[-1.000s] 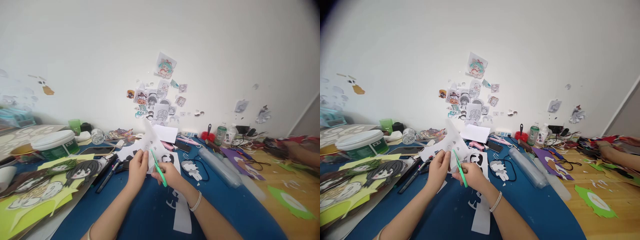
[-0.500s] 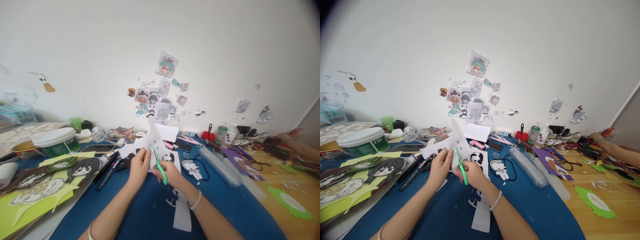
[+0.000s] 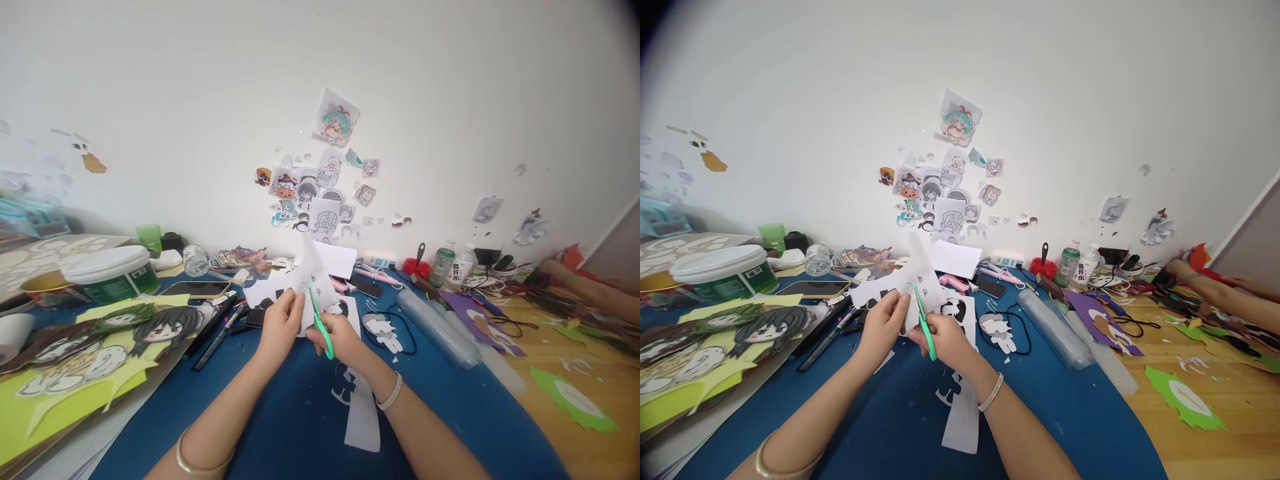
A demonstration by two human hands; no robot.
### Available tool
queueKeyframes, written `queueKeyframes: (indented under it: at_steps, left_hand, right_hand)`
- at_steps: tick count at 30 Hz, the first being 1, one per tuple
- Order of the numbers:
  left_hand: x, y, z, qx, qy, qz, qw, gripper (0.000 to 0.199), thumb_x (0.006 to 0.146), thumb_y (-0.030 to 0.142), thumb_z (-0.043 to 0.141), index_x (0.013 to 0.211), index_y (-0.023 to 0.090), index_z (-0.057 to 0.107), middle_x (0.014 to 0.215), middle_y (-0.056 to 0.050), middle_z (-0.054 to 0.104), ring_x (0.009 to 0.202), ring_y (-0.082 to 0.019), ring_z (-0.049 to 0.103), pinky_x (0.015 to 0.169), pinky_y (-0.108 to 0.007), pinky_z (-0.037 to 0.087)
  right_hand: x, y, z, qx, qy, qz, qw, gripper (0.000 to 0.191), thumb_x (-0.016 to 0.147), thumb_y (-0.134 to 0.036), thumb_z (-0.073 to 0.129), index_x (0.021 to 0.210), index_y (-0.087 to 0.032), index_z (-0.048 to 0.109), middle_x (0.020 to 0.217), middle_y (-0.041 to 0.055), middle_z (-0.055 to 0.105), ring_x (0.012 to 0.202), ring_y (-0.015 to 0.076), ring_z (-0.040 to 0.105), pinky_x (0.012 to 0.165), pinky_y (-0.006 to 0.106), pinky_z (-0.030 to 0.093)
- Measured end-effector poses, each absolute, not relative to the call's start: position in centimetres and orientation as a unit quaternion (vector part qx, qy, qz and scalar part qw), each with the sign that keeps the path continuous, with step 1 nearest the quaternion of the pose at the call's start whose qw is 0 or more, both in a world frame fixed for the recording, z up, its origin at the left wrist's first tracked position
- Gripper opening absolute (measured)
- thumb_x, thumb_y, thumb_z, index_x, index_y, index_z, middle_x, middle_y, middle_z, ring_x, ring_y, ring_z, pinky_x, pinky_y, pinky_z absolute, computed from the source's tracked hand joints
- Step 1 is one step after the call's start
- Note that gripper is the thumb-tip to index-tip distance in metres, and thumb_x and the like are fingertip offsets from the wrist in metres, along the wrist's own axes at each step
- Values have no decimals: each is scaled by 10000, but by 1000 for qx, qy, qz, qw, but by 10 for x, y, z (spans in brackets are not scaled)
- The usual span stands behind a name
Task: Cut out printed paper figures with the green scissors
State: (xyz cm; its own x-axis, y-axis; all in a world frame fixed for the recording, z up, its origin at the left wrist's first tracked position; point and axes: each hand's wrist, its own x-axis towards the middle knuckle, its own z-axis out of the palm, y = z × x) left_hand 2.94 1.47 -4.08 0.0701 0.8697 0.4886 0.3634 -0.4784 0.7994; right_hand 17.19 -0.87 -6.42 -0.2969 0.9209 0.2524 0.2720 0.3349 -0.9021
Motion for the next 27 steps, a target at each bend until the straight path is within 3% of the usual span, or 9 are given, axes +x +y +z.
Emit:
queueKeyframes:
  at_steps: [27]
  left_hand:
    - [26,15,-31,743,411,454,268,331,808,400,385,544,213,313,391,81,332,401,-93,350,450,-219,285]
  right_hand:
    - [182,-11,-51,-426,-724,378,389,361,736,-497,580,646,-156,499,520,-17,522,477,104,486,487,219,398]
